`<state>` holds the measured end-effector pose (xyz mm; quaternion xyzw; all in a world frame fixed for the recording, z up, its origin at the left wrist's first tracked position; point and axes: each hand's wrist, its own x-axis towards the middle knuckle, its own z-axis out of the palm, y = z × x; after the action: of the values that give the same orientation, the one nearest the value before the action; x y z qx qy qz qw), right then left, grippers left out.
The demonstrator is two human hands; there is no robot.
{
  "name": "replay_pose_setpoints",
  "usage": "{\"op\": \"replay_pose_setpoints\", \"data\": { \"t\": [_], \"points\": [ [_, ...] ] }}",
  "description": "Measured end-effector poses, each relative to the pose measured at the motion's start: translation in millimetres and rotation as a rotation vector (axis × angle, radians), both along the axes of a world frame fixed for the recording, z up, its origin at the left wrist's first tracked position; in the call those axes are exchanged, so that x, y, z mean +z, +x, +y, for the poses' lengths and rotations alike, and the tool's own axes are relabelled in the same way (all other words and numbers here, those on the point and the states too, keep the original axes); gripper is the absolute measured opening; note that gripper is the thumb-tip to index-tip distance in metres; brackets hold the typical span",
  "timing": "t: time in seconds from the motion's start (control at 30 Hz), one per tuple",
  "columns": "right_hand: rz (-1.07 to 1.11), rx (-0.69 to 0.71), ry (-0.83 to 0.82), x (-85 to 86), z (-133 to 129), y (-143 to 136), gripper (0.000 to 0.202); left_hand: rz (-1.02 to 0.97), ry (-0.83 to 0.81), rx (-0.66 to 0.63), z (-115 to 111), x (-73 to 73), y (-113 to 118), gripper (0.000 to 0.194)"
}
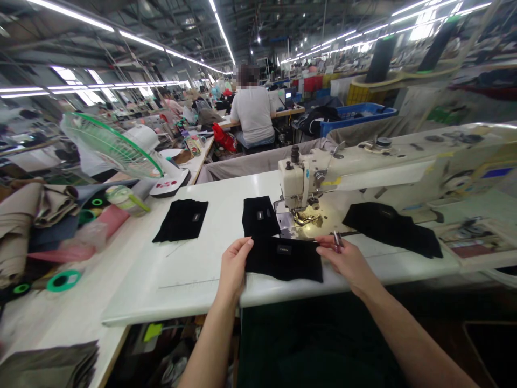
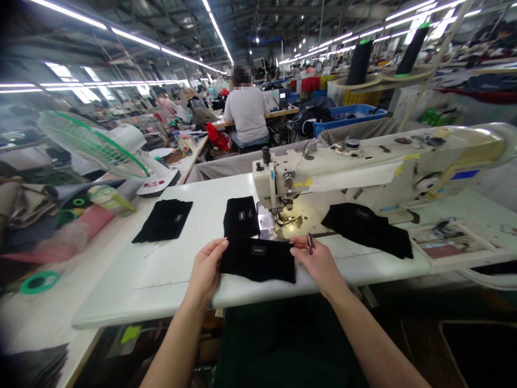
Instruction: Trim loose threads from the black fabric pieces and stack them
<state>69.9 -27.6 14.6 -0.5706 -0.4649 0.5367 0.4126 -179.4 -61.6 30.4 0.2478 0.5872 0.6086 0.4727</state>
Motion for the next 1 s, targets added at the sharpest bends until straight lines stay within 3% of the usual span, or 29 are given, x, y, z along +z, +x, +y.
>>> {"op": "replay_pose_setpoints", "data": {
  "t": [0.5, 0.73, 0.9, 1.0],
  "points": [
    [0.034, -0.049, 0.039, 2.2, 1, 3, 0.036, -0.014, 0.010, -0.017, 1, 3.5, 4, 0.032],
    [-0.226, -0.215, 0.268, 1.5, 5, 8, 0.039, 0.015, 0.005, -0.077, -3, 2.4, 19, 0.026],
    [-0.321, -0.094, 0.294, 2.0, -5, 0, 0.040, 0.056, 0.006, -0.073, -2, 0.3, 27, 0.026],
    [-0.459, -0.050, 0.397, -3.9, -6, 0, 0.033, 0.151, 0.017, -0.064, -2, 1.1, 24, 0.024]
  ]
}}
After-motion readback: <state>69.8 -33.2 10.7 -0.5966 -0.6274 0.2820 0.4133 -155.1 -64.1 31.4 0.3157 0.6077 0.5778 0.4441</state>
